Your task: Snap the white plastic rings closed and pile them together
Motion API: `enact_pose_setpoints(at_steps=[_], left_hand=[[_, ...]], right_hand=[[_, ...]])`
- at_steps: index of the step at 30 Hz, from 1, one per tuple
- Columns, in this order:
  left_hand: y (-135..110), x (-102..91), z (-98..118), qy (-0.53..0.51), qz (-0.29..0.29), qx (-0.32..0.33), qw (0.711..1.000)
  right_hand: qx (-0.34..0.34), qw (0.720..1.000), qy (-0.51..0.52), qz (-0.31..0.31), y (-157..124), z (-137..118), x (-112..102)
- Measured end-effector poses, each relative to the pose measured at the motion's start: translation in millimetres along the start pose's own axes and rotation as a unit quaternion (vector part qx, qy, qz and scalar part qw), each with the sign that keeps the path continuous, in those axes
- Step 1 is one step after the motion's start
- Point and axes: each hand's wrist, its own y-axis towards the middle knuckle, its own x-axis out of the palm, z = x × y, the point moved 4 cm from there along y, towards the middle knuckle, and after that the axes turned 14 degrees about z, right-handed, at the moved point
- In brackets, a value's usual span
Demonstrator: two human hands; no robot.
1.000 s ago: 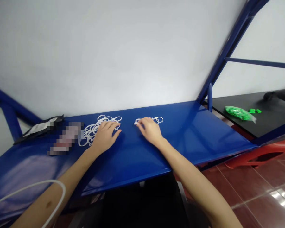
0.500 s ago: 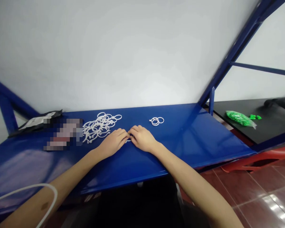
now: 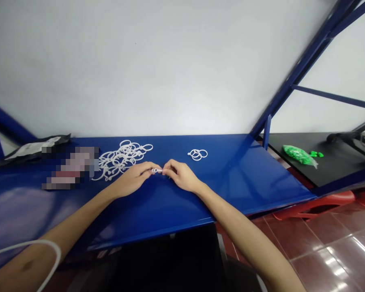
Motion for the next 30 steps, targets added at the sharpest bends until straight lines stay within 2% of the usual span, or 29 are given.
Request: enact_pose_setpoints(at_steps=[2,5,10,14,17,22,24,27,30], left_hand=[[-0.2,1.5,-1.9,-0.085,0.009,-0.06,0.995],[-0.5,5.3,-6.9,-0.172,0.048,-0.117,0.977],[-2.1,8.4,-11.4,-0.162,0.087,-0.134,0.974],[-5.8,9.5,-9.6,-0.119,0.123,-0.103,0.98],[-10.8,12.0,-8.1,-0.072,0.149,-0.081,0.983],[-15.5,17.7,-8.0,-0.034,0.151,-0.043,0.987],[-13.1,16.7,-8.2,-0.008,0.136,-0.011,0.991],[-5.1,7.1,-7.3,0.059,0.111,0.072,0.989],[3.8,-12.1,-11.8,0.175,0.129,0.135,0.967]], right_hand=[[0.067,0.993,0.092,0.031,0.9,6.7,-1.1],[0.096,0.981,0.163,0.048,1.2,10.6,0.8],[0.062,0.991,0.11,0.047,-2.2,3.6,3.7],[0.028,0.998,0.043,0.042,-6.5,-3.0,4.3],[-0.03,0.999,-0.012,0.037,-9.9,-5.6,4.4],[-0.129,0.983,-0.129,0.02,-16.4,-8.7,7.1],[-0.136,0.979,-0.152,0.019,-16.5,-9.6,9.3],[-0.12,0.978,-0.17,0.026,-11.1,-9.4,9.9],[-0.095,0.971,-0.208,0.066,-0.5,-4.4,-1.9]])
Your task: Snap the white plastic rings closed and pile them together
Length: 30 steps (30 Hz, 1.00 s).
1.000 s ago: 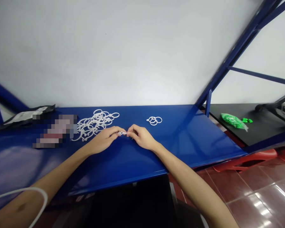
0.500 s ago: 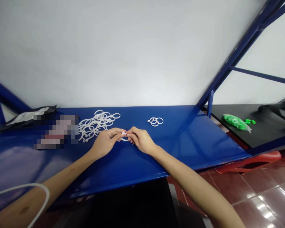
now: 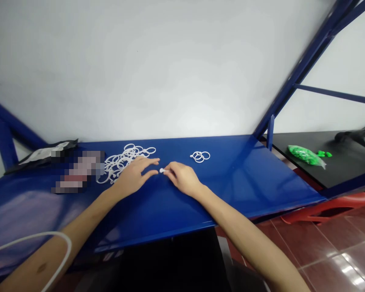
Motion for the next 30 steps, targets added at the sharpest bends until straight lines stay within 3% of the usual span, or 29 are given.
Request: enact_pose_setpoints(at_steps=[5,8,11,17,24,30], left_hand=[[3.7,-14.7,-40.5,0.271,0.004,-0.059,0.961],[1.0,-15.3,-51.9,0.314,-0.012,-0.082,0.946],[1.0,-16.9,-46.1,0.291,0.001,-0.078,0.954],[5.7,-19.3,-13.4,0.159,0.039,-0.054,0.985],[4.6,-12.3,6.1,-0.038,0.018,-0.142,0.989],[2.6,-7.3,16.4,-0.096,-0.01,-0.112,0.989]], right_hand=[[0.091,0.975,-0.188,0.079,7.5,37.4,-26.5],[0.119,0.957,-0.255,0.07,3.9,47.1,-30.6],[0.087,0.963,-0.244,0.068,2.5,38.6,-24.7],[0.008,0.994,-0.11,0.018,0.7,12.3,-7.5],[0.008,1.0,-0.004,-0.021,-4.8,2.6,-0.8],[0.014,0.999,0.026,-0.023,-4.3,-0.5,1.4]])
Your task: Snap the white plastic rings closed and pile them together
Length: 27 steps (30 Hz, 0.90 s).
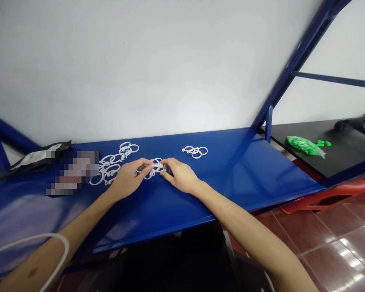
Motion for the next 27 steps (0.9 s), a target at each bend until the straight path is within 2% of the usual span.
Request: enact_pose_setpoints(at_steps=[5,11,16,22,27], left_hand=[[-3.0,3.2,1.7,0.007,-0.024,0.036,0.999],[-6.3,6.5,-0.1,0.047,-0.052,0.13,0.989],[-4.2,4.3,-3.5,0.058,-0.005,0.143,0.988],[0.4,-8.0,3.4,0.071,0.088,0.164,0.98],[1.4,-9.9,5.0,0.07,0.103,0.149,0.981]], right_hand=[[0.007,1.0,0.002,0.002,1.3,-1.3,-0.5],[0.019,0.999,-0.043,0.013,2.3,5.1,-0.8],[0.007,0.997,-0.071,-0.014,1.0,9.2,3.2],[-0.013,0.998,-0.062,-0.03,-0.3,6.2,4.5],[-0.022,0.997,-0.068,-0.039,0.2,3.3,3.5]])
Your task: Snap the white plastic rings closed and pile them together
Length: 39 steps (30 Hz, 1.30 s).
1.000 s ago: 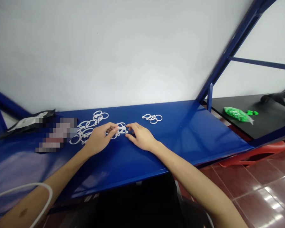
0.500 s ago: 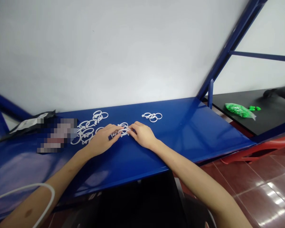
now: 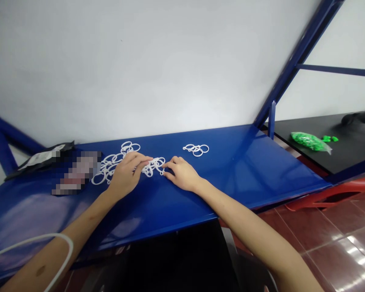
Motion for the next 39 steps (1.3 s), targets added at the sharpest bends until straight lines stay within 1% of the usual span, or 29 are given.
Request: enact_pose_setpoints(at_steps=[4,9,12,14,17,20,23,26,29,31,34,36,37,39], left_hand=[[0.7,-1.1,0.7,0.007,-0.006,-0.014,1.0],[4.3,-10.1,-3.0,0.055,0.043,-0.015,0.997],[5.6,-13.9,-5.3,0.058,0.06,-0.023,0.996],[5.9,-14.2,-6.4,0.056,0.058,-0.037,0.996],[6.0,-12.5,-7.9,0.057,0.035,-0.065,0.996],[6.5,-11.4,-9.0,0.057,0.015,-0.079,0.995],[6.6,-11.5,-9.6,0.055,0.014,-0.065,0.996],[4.5,-11.5,-9.0,0.048,0.022,-0.018,0.998],[1.5,-11.1,-8.8,0.034,0.018,0.023,0.999],[1.0,-11.8,-9.2,0.032,0.016,0.031,0.999],[3.2,-14.2,-9.2,0.054,0.027,0.016,0.998],[5.4,-14.9,-7.5,0.064,0.034,0.0,0.997],[6.2,-14.6,-6.0,0.064,0.036,-0.007,0.997],[7.1,-12.9,-2.3,0.054,0.038,-0.012,0.998]], right_hand=[[-0.006,1.0,-0.002,-0.006,0.8,-1.1,-0.6],[0.005,1.0,0.0,-0.007,0.5,0.4,0.3],[0.005,1.0,0.0,-0.01,0.1,-0.2,0.4],[0.004,1.0,-0.001,-0.01,0.1,-1.2,-0.3],[0.009,1.0,-0.001,-0.005,0.2,-1.6,-2.2],[0.012,1.0,0.002,-0.002,0.1,-1.1,-3.0],[0.011,1.0,0.004,-0.001,-0.1,-0.8,-2.8],[0.009,1.0,0.002,-0.001,-0.3,-0.5,-2.0],[0.006,1.0,-0.001,-0.002,-0.2,0.7,-0.9],[0.005,1.0,-0.003,-0.004,-0.1,1.7,-0.5],[0.005,1.0,-0.009,-0.001,0.2,0.2,-2.0],[-0.009,1.0,-0.023,0.015,0.2,-6.6,-4.7],[-0.026,0.999,-0.029,0.023,-0.2,-12.5,-5.7],[-0.082,0.996,-0.033,0.027,-2.1,-28.5,-5.0]])
